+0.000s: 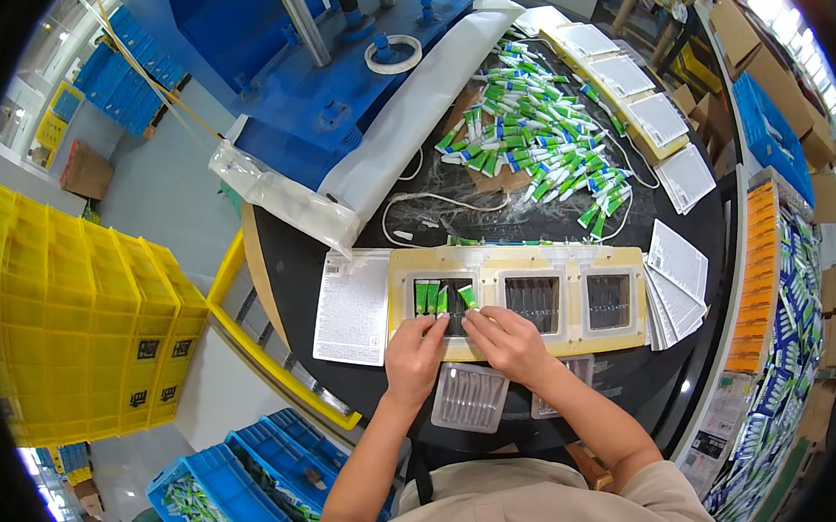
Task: The person places green cylindrical batteries into a three-compartment wooden jig, then covers each compartment with a white paper sheet. The person repeats this cycle multiple times, stacking the completed units on the table.
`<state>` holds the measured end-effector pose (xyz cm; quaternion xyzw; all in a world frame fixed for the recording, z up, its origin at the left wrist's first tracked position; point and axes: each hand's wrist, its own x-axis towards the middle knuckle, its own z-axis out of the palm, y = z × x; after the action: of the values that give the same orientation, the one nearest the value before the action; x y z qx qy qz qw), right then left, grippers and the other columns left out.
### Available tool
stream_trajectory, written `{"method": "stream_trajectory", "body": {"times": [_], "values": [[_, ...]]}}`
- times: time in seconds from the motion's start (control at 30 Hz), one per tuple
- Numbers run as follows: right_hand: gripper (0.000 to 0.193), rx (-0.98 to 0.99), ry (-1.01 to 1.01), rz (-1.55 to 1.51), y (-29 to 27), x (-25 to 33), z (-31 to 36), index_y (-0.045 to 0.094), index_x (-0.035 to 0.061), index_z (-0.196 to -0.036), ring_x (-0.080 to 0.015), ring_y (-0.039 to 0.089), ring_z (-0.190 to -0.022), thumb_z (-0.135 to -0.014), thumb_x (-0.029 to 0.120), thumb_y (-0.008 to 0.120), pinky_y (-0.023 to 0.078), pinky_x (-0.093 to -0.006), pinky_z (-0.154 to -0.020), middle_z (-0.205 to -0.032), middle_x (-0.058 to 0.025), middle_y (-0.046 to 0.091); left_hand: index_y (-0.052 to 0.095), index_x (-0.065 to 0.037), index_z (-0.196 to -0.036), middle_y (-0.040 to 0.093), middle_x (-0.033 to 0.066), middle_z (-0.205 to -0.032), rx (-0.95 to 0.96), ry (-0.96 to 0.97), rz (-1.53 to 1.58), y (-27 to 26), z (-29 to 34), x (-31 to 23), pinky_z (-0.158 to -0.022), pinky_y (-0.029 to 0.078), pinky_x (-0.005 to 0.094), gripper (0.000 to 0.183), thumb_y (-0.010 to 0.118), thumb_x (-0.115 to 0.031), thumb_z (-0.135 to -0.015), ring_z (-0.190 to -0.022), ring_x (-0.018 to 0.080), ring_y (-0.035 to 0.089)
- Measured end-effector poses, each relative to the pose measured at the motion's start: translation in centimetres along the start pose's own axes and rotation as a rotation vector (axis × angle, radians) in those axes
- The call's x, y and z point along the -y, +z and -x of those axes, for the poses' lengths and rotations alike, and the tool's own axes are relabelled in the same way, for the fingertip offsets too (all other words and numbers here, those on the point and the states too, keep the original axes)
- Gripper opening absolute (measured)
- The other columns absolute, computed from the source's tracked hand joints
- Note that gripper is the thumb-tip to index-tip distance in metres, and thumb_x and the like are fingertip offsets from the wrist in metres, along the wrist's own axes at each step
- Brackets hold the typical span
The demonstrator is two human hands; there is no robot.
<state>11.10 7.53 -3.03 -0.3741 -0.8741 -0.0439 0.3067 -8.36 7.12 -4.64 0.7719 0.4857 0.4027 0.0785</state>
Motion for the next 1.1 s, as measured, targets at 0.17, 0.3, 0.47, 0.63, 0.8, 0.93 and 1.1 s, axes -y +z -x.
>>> {"method": "stream_trajectory", "body": {"times": [0.17, 0.3, 0.47, 0.63, 0.8, 0.93, 1.1], "values": [[0.031, 0.076, -0.099, 0.009, 1.0, -0.3, 0.0, 0.07, -0.0073, -0.102, -0.0253, 0.066, -0.103, -0.075, 0.008, 0.066, 0.057, -0.0336, -0.085, -0.105, -0.0126, 0.069, 0.072, -0.003, -0.111, 0.068, 0.0119, -0.107, 0.076, 0.156, -0.057, 0.6, 0.2, 1.1, -0.079, 0.055, 0.0392, 0.04, 0.072, 0.0, -0.072, -0.095, 0.0296, 0.067], [0.035, 0.094, -0.098, -0.027, 2.0, -0.2, -0.3, 0.069, -0.0075, -0.105, -0.025, 0.065, -0.104, -0.075, 0.009, 0.065, 0.056, -0.0329, -0.088, -0.105, -0.0122, 0.069, 0.07, -0.003, -0.115, 0.068, 0.0115, -0.121, 0.177, 0.108, -0.017, 0.1, 0.1, 1.6, -0.099, 0.049, 0.046, 0.041, 0.072, -0.003, -0.074, -0.11, 0.0298, 0.065], [0.031, 0.118, 0.039, -0.208, 2.7, -0.5, -0.1, 0.068, -0.006, -0.107, -0.029, 0.067, -0.109, -0.078, 0.005, 0.064, 0.058, -0.0355, -0.088, -0.112, -0.0145, 0.069, 0.068, -0.003, -0.12, 0.068, 0.01, -0.125, 0.24, 0.088, -0.074, -0.6, 0.3, 1.8, -0.11, 0.043, 0.0484, 0.037, 0.07, -0.003, -0.083, -0.118, 0.0244, 0.064], [0.028, 0.079, 0.201, -0.416, 2.1, -3.6, -1.3, 0.067, -0.0018, -0.109, -0.0345, 0.069, -0.102, -0.081, -0.001, 0.062, 0.058, -0.0406, -0.086, -0.112, -0.0171, 0.07, 0.066, -0.003, -0.122, 0.066, 0.0106, -0.13, 0.295, 0.073, -0.022, -0.3, -0.1, 1.4, -0.113, 0.04, 0.0514, 0.037, 0.068, -0.006, -0.086, -0.122, 0.0258, 0.062], [0.02, -0.148, 0.321, -0.064, 5.9, -13.5, -9.2, 0.067, -0.0007, -0.103, -0.0349, 0.066, -0.092, -0.083, 0.002, 0.065, 0.057, -0.0437, -0.075, -0.098, -0.0151, 0.066, 0.065, -0.004, -0.125, 0.064, 0.0109, -0.134, 0.354, 0.111, -0.028, -0.5, -0.9, 1.2, -0.116, 0.035, 0.0554, 0.036, 0.069, -0.011, -0.09, -0.126, 0.0274, 0.061], [0.019, 0.116, 0.251, 0.243, 11.4, -18.9, -14.0, 0.068, 0.0015, -0.098, -0.0307, 0.065, -0.099, -0.079, 0.004, 0.066, 0.058, -0.0397, -0.074, -0.1, -0.0114, 0.063, 0.066, -0.006, -0.124, 0.065, 0.01, -0.133, 0.352, 0.083, -0.059, -0.7, -1.3, 1.5, -0.117, 0.033, 0.0546, 0.034, 0.069, -0.012, -0.091, -0.126, 0.0273, 0.06], [0.009, 0.122, 0.233, 0.31, 9.6, -17.3, -13.4, 0.064, 0.0054, -0.088, -0.0276, 0.066, -0.095, -0.081, 0.009, 0.068, 0.057, -0.0399, -0.072, -0.095, -0.0098, 0.059, 0.067, -0.006, -0.123, 0.065, 0.0099, -0.132, 0.32, 0.013, -0.022, -1.8, -0.4, 1.6, -0.117, 0.034, 0.0533, 0.032, 0.069, -0.014, -0.091, -0.127, 0.0272, 0.06]]}}
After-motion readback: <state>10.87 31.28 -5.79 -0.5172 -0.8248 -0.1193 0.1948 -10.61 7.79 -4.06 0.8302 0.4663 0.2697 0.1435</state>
